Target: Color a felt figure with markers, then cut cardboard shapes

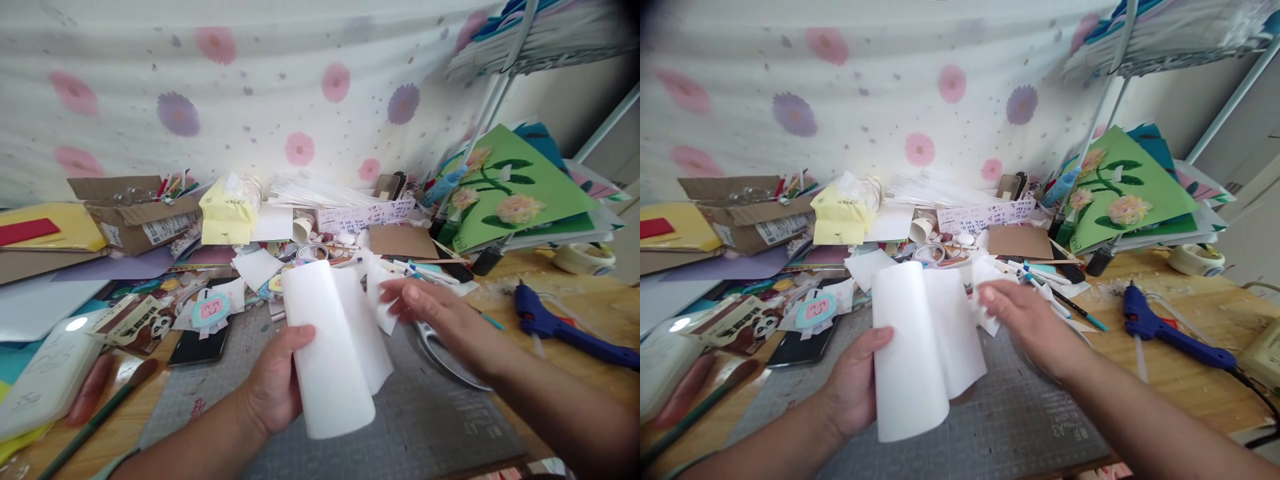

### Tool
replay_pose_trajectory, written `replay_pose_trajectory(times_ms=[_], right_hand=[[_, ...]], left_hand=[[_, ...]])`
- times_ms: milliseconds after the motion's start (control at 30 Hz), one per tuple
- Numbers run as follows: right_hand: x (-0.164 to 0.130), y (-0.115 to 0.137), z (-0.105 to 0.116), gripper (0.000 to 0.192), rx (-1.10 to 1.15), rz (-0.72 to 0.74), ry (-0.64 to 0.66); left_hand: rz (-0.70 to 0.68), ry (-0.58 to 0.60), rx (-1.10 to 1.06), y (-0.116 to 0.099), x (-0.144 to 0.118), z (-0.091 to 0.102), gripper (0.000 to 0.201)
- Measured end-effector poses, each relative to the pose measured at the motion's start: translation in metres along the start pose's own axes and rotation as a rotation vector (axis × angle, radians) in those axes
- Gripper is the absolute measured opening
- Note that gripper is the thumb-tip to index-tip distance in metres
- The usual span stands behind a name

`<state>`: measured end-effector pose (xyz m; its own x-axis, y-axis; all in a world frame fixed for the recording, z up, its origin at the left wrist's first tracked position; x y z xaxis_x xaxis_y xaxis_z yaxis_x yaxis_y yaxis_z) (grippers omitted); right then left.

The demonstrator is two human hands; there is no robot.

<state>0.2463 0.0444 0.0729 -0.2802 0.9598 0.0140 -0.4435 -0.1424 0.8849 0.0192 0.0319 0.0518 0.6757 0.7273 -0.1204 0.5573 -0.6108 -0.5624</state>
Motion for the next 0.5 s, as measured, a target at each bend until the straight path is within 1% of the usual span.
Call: replay_pose_trajectory(times_ms=[33, 67, 133, 167, 233, 300, 367, 433, 500], right_hand=[[-0.001, 0.005, -0.013, 0.055, 0.242, -0.056, 0.109], [-0.002, 0.008, -0.025, 0.059, 0.375, -0.101, 0.142], [-0.001, 0.012, -0.044, 0.062, 0.545, -0.169, 0.145], [0.0, 0.013, -0.051, 0.059, 0.602, -0.196, 0.138], [0.002, 0.014, -0.061, 0.054, 0.735, -0.245, 0.169], [0.003, 0.018, -0.067, 0.046, 0.866, -0.275, 0.225], [0.002, 0.024, -0.067, 0.034, 0.949, -0.292, 0.267], [0.002, 0.031, -0.063, 0.023, 0.978, -0.294, 0.234], [0.002, 0.037, -0.054, 0.017, 0.991, -0.264, 0.132]], left_hand=[[0.01, 0.029, -0.001, 0.001, -0.001, 0.0, 0.046], [0.021, 0.062, -0.007, 0.001, -0.002, -0.001, 0.043], [0.046, 0.137, -0.027, 0.002, -0.004, -0.002, 0.039], [0.055, 0.169, -0.036, 0.002, -0.005, -0.002, 0.041], [0.048, 0.197, -0.055, 0.001, -0.005, -0.001, 0.047], [0.037, 0.196, -0.079, 0.0, -0.003, 0.001, 0.05], [0.025, 0.191, -0.098, 0.0, -0.001, 0.002, 0.046], [0.016, 0.189, -0.121, -0.001, 0.001, 0.001, 0.046], [-0.009, 0.177, -0.153, -0.001, 0.002, -0.003, 0.048]])
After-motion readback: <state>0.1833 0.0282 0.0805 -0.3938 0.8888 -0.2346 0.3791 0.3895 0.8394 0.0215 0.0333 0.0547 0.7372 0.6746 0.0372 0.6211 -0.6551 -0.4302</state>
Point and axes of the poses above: each hand's wrist, its own x-axis towards the middle knuckle, its own z-axis out of the back of the hand, y = z × x, the point moved 1 cm from there along x, towards the middle knuckle, and after that the axes turned 14 degrees about y, right-handed, at the moved point
